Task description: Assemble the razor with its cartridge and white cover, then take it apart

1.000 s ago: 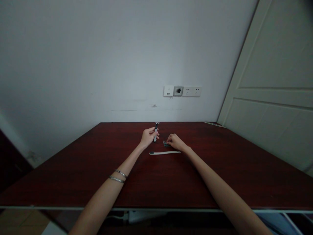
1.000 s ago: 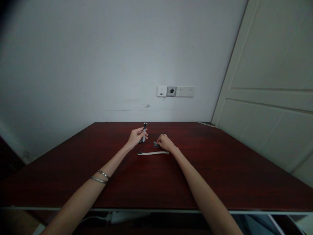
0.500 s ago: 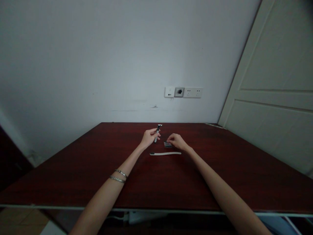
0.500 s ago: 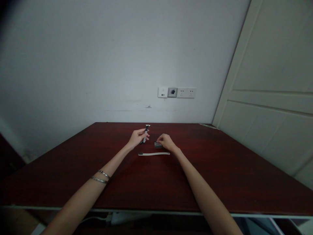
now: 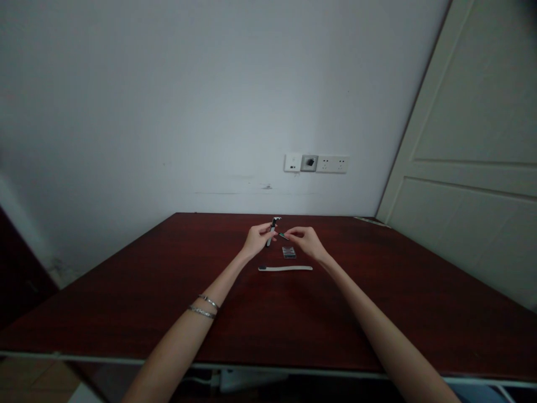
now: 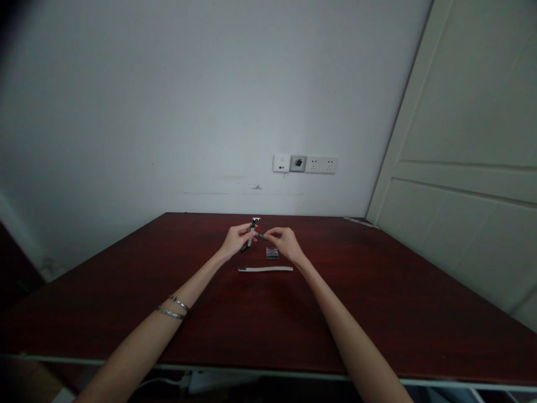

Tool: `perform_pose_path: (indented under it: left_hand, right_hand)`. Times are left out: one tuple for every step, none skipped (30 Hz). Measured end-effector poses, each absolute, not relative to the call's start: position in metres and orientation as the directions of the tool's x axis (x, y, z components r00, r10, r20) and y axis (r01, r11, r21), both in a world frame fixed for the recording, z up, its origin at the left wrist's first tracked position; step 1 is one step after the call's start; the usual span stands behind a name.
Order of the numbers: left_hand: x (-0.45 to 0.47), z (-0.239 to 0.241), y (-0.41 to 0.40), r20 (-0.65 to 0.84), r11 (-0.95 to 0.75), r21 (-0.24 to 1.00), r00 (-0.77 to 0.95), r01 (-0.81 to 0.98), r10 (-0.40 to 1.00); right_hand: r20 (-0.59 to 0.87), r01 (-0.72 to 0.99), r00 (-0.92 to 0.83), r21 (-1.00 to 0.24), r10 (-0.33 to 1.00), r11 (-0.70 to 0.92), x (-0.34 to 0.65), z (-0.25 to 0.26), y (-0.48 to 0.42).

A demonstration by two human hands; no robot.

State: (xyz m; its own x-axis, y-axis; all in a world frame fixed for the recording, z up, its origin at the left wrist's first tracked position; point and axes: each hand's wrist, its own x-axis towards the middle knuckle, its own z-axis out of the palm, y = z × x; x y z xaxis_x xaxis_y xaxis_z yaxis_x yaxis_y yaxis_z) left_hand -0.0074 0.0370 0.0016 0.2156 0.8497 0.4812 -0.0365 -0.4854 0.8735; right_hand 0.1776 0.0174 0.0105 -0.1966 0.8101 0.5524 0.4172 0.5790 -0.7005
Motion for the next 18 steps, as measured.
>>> perform_pose_path:
  left_hand:
    - [-0.007,0.003,0.036,0.476,-0.479,0.877,0.222,-0.043,0.851]
    - [-0.006,0.004,0.034,0.470,-0.472,0.880,0.227,-0.050,0.853]
    - [-0.006,0.005,0.033,0.463,-0.464,0.884,0.230,-0.057,0.856]
    - [-0.005,0.006,0.032,0.457,-0.456,0.888,0.234,-0.064,0.858]
    - [-0.005,0.006,0.031,0.451,-0.448,0.891,0.238,-0.069,0.860]
    - [-0.005,0.007,0.030,0.447,-0.443,0.894,0.239,-0.073,0.862]
    - [-0.004,0.008,0.029,0.442,-0.437,0.896,0.239,-0.076,0.864]
    - [-0.004,0.008,0.029,0.438,-0.433,0.898,0.238,-0.078,0.867]
    - [-0.004,0.008,0.028,0.435,-0.429,0.900,0.237,-0.079,0.869]
    - [-0.004,0.008,0.029,0.434,-0.428,0.900,0.235,-0.080,0.870]
    - [-0.004,0.008,0.029,0.436,-0.429,0.900,0.232,-0.081,0.870]
    - [-0.004,0.007,0.030,0.440,-0.433,0.898,0.228,-0.083,0.869]
    - [-0.005,0.007,0.031,0.446,-0.438,0.895,0.223,-0.083,0.867]
    - [-0.005,0.007,0.032,0.452,-0.445,0.892,0.215,-0.082,0.866]
    - [-0.005,0.006,0.033,0.457,-0.450,0.889,0.201,-0.081,0.866]
    - [-0.006,0.006,0.034,0.461,-0.454,0.887,0.180,-0.078,0.869]
    - [-0.006,0.006,0.035,0.460,-0.454,0.888,0.155,-0.075,0.874]
    - [-0.006,0.005,0.037,0.457,-0.451,0.890,0.129,-0.073,0.880]
  right_hand:
    - [0.556,0.430,-0.194,-0.692,0.808,0.580,0.176,0.011,0.016]
    - [0.562,0.446,-0.189,-0.681,0.805,0.580,0.174,0.011,0.014]
    - [0.569,0.464,-0.183,-0.669,0.802,0.581,0.172,0.011,0.012]
    - [0.576,0.480,-0.179,-0.656,0.797,0.582,0.170,0.012,0.010]
    - [0.584,0.494,-0.180,-0.642,0.792,0.586,0.169,0.012,0.009]
    - [0.591,0.506,-0.188,-0.627,0.785,0.593,0.168,0.013,0.007]
    - [0.598,0.517,-0.197,-0.610,0.777,0.600,0.167,0.013,0.006]
    - [0.606,0.528,-0.206,-0.593,0.769,0.608,0.166,0.013,0.006]
    - [0.614,0.540,-0.211,-0.575,0.761,0.614,0.165,0.013,0.005]
    - [0.623,0.554,-0.212,-0.558,0.753,0.618,0.165,0.013,0.005]
    - [0.634,0.568,-0.212,-0.539,0.743,0.622,0.164,0.013,0.004]
    - [0.649,0.582,-0.215,-0.515,0.730,0.629,0.164,0.013,0.004]
    - [0.667,0.594,-0.224,-0.485,0.711,0.642,0.164,0.013,0.004]
    - [0.688,0.601,-0.240,-0.449,0.685,0.661,0.164,0.013,0.003]
    - [0.710,0.607,-0.258,-0.409,0.656,0.681,0.165,0.014,0.002]
    - [0.729,0.613,-0.280,-0.366,0.625,0.700,0.166,0.014,0.002]
    - [0.743,0.620,-0.301,-0.323,0.598,0.715,0.167,0.014,0.001]
    - [0.752,0.630,-0.323,-0.283,0.575,0.723,0.168,0.014,0.000]
